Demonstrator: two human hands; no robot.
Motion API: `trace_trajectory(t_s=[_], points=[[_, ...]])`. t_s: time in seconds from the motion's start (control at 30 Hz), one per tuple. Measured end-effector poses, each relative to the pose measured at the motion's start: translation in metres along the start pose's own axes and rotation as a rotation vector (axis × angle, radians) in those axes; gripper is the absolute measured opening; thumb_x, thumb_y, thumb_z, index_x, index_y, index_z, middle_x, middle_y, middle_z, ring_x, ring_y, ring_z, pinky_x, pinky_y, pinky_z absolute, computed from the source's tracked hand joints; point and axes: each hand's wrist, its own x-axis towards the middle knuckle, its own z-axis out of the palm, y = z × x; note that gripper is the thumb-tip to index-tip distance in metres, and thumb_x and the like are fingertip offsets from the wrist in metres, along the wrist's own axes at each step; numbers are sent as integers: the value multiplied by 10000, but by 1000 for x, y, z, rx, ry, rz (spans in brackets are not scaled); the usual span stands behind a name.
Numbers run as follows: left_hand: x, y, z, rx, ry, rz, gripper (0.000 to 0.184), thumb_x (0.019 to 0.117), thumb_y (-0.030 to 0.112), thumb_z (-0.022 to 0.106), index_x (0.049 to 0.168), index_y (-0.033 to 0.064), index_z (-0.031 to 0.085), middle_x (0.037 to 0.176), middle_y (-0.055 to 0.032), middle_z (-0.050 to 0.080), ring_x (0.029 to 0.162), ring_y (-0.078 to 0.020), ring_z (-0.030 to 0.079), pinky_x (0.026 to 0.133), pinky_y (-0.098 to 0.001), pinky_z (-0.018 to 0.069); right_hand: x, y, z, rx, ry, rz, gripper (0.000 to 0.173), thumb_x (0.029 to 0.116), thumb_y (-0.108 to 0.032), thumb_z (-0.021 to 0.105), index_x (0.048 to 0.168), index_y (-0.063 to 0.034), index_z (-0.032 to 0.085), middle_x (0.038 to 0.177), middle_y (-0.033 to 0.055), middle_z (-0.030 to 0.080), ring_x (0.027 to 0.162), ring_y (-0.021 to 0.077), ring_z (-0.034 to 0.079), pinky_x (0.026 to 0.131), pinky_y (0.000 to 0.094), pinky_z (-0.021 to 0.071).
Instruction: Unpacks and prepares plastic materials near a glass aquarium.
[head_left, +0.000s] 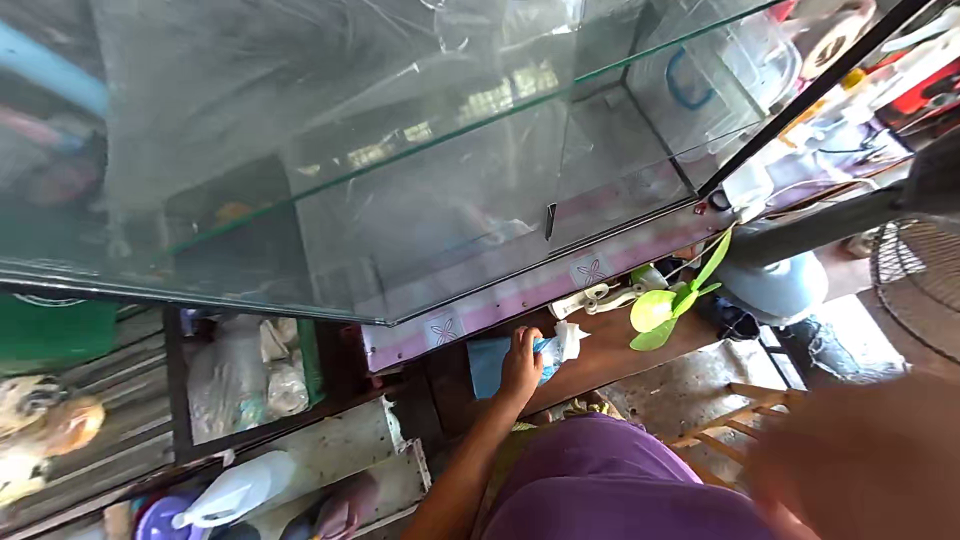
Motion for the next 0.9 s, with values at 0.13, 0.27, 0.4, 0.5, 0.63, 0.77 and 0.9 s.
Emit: trace_trajectory(t_s=[0.13, 0.27, 0.4, 0.5, 0.63, 0.77, 0.9], points=[[-19, 2, -11, -85, 90, 86, 334, 895, 3, 631, 1221, -71, 609, 1307, -286, 585, 1028, -351, 682, 842, -442, 595, -1, 197, -14, -455, -110, 423, 274, 988, -246, 630, 1091, -2, 700, 1001, 113, 705, 859, 168, 678, 784, 348, 573], [-23, 3, -16, -113, 99, 70, 313, 916, 2, 619, 1222, -63, 605, 1317, -261, 585, 1085, -322, 663, 899, -412, 583, -12, 325, 23, -624, -202, 808, 528, 917, -470, 723, 1182, -14, 705, 1204, 226, 669, 1100, 392, 661, 964, 612, 518], [-22, -5, -21, 5, -10, -2, 327, 926, -7, 574, 1245, -36, 639, 1366, -253, 575, 1207, -349, 624, 984, -448, 550, 7, 321, 39, -476, -55, 681, 333, 1048, -196, 540, 1190, 65, 689, 1167, 242, 700, 1113, 340, 677, 1028, 486, 510], [-22, -24, -21, 112, -130, -141, 343, 961, 26, 551, 1291, -19, 631, 1414, -263, 546, 1278, -389, 581, 1039, -493, 516, 25, 275, 19, -306, 177, 610, 341, 1065, -112, 437, 1241, 123, 610, 1141, 245, 681, 1033, 266, 683, 955, 411, 546], [-22, -29, -26, -108, -70, -122, 400, 951, 130, 657, 1277, -98, 613, 1349, -323, 568, 1239, -416, 585, 1052, -511, 490, 29, 226, -14, -18, 414, 506, 343, 1045, -191, 351, 1190, 18, 581, 958, 65, 647, 845, 105, 660, 793, 316, 580], [-13, 40, -74, -843, -14, -94, 480, 1074, 291, 362, 1352, -53, 547, 1320, -120, 641, 1191, -159, 624, 964, -338, 536, 32, 180, -19, -25, 289, 448, 286, 1042, -167, 330, 1080, -49, 587, 849, -42, 605, 782, 9, 607, 738, 226, 537], [4, 94, -114, -1146, -284, 146, 993, 883, 712, 606, 1497, -39, 396, 1449, -91, 576, 1286, -182, 591, 1048, -389, 515, 41, 163, -9, -69, 74, 301, 212, 1043, -147, 378, 1033, -76, 578, 803, -79, 558, 701, -28, 541, 656, 173, 481]])
